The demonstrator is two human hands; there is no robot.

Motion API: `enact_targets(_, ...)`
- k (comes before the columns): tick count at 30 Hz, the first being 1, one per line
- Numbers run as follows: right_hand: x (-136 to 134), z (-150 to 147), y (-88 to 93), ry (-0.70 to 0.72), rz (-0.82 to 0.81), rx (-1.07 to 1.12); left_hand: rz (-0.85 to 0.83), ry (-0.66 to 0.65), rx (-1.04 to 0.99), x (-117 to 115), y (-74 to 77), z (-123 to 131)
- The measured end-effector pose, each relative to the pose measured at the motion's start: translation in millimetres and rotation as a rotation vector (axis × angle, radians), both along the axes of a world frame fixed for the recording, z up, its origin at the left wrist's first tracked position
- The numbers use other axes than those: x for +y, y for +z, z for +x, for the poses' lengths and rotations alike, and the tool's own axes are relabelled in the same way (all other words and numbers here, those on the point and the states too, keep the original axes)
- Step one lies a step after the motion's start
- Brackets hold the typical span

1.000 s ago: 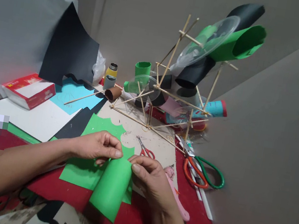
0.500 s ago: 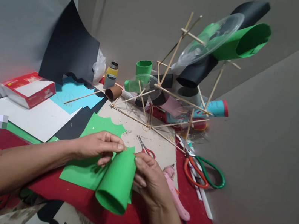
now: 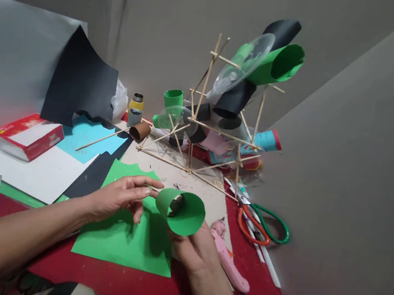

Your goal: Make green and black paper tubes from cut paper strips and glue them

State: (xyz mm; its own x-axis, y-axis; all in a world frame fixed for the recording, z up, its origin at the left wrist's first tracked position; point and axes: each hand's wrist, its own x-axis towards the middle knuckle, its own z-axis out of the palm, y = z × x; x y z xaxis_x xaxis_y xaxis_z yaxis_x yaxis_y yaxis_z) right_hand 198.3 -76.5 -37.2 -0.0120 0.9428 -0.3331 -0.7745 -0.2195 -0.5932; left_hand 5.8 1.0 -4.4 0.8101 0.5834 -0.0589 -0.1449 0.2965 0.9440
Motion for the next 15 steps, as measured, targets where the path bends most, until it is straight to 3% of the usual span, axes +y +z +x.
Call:
enact_targets(8,0,-2,14.8,-0.139,-0.033,0.142,0.441,0.273,0.134,-10,6.2,-3)
enact_targets(12,2,-2,14.1,-0.179,-0.065,0.185,0.848,0.495,0.128,-16,0.7,-5)
enact_targets(15,3,-6,12.5,-0.178,-0.091,0.196,1.139,0.563,0.016,-20,-2.1,-7)
